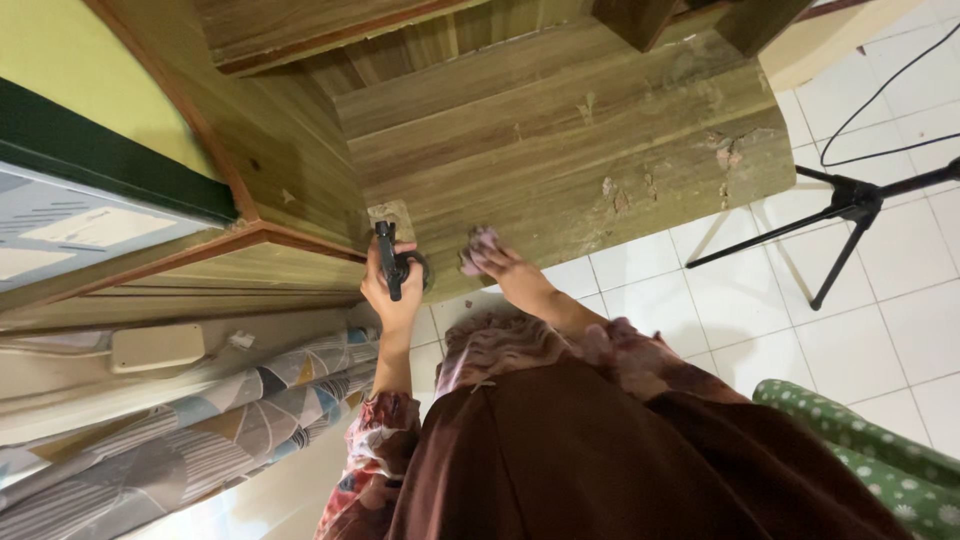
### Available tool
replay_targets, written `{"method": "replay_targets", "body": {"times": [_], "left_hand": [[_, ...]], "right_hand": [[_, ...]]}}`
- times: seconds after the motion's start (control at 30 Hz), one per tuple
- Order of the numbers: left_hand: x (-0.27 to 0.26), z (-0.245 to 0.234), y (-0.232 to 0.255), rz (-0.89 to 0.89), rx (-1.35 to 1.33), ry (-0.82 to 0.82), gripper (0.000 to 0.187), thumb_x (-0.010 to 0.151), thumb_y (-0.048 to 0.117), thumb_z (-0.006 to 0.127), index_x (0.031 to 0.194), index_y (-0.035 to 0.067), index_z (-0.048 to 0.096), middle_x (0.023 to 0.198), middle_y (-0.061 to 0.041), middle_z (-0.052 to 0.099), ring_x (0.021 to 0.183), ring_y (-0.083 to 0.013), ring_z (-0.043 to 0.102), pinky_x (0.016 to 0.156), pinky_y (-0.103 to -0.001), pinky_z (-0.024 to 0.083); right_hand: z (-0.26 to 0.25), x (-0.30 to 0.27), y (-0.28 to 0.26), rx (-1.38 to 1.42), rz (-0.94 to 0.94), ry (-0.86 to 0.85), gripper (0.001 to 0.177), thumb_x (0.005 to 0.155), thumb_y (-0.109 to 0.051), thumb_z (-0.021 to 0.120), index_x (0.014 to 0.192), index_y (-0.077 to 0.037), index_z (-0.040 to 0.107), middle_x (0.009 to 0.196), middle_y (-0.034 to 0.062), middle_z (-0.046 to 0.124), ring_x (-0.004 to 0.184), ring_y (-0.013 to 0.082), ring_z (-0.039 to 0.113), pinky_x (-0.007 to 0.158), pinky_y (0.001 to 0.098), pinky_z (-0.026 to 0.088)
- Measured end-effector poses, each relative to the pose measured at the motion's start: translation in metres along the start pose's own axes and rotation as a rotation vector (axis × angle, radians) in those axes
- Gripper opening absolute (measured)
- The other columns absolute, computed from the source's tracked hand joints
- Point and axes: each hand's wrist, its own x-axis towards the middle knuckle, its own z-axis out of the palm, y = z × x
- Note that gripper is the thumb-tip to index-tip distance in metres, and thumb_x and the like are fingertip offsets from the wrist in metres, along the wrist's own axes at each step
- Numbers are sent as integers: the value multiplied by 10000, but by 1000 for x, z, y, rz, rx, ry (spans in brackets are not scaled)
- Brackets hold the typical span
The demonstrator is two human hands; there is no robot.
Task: The person cleans the wooden shelves of a desk by spraying liquid from a bottle and wiping the surfaces with a cloth.
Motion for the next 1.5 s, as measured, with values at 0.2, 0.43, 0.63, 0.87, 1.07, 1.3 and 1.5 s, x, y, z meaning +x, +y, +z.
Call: {"method": "replay_targets", "body": {"times": [0.2,0.43,0.63,0.87,1.07,1.3,1.5], "left_hand": [[6,-3,13,-24,5,1,520,772,6,684,1286,35,612,895,-9,776,626,-87,670,621,-246,534],[5,-1,13,-62,2,1,412,796,14,710,1202,53,656,923,-16,782,688,-98,689,670,-254,546],[0,-1,7,-22,-28,-8,304,837,9,743,1132,65,692,993,-46,776,791,-103,713,750,-253,564],[8,-1,23,-100,-37,-32,470,831,12,710,1293,52,630,936,-16,776,733,-64,654,727,-234,535],[8,-1,27,-63,-57,-37,473,853,-28,673,1321,40,645,952,-43,758,800,-79,655,781,-239,533],[8,9,21,38,-35,-143,405,799,-39,654,1199,1,710,977,-67,759,830,-142,709,801,-275,560],[6,47,35,18,-202,-192,294,813,-58,636,1096,-19,703,1275,-146,715,1039,-232,726,958,-340,555]], "right_hand": [[5,-57,96,124,249,70,612,934,-74,494,1534,-162,412,1589,109,452,1445,328,407,1094,338,485],[-2,1,107,-47,424,94,485,978,-109,497,1461,-143,515,1508,124,542,1373,318,499,1076,369,514],[-15,23,20,43,71,-4,398,1015,-139,500,1399,-126,603,1439,136,619,1311,310,579,1059,394,539],[-29,35,146,14,263,-159,343,1059,-173,502,1326,-106,705,1358,151,709,1239,301,671,1041,425,567],[-43,11,232,-162,348,420,568,748,-112,596,1299,-56,723,1336,186,700,1108,385,641,859,441,585],[17,42,92,98,246,-65,390,1078,-139,489,1436,-115,643,1378,180,670,1201,312,705,993,452,591],[22,74,204,108,437,-411,340,1093,-142,482,1364,-108,684,1376,144,674,1188,284,711,1011,442,595]]}}
